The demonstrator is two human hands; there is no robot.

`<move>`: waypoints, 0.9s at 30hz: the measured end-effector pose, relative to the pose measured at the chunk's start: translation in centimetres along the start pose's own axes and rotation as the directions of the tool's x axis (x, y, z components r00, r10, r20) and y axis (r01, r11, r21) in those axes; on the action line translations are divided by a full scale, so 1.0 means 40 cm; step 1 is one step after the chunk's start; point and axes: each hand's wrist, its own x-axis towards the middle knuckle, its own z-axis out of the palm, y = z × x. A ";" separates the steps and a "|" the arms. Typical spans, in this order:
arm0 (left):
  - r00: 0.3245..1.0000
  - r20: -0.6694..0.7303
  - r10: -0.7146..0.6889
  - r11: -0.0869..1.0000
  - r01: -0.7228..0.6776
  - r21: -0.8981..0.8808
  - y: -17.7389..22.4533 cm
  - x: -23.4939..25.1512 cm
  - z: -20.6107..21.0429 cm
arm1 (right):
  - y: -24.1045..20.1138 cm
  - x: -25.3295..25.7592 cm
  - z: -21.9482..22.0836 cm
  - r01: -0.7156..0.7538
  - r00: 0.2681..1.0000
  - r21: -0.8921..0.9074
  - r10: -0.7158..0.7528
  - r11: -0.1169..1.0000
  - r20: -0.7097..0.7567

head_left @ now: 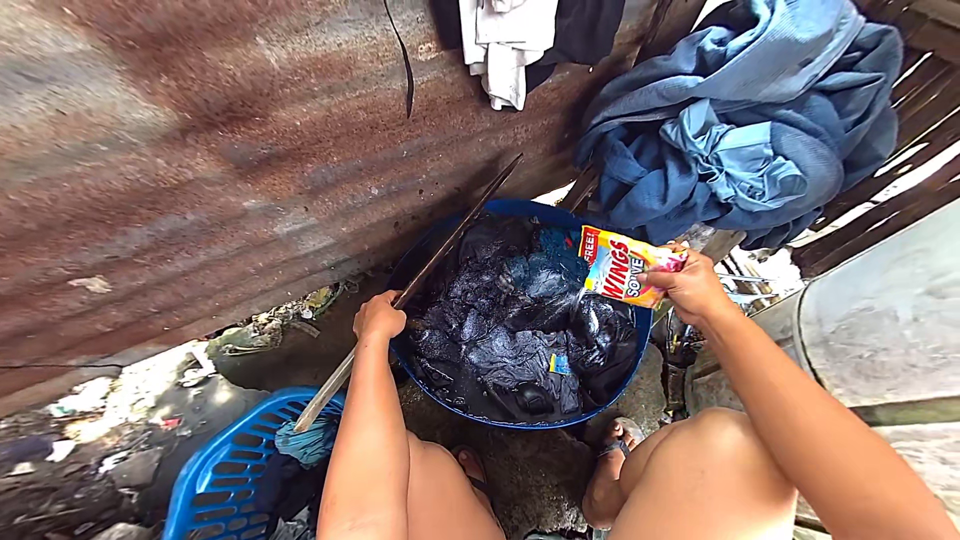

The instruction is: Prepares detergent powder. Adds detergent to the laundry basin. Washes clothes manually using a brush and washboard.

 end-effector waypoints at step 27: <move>1.000 -0.007 -0.009 1.000 0.010 0.016 -0.001 0.000 0.007 | 0.013 0.090 -0.058 -0.026 0.982 -0.021 0.022 0.999 -0.190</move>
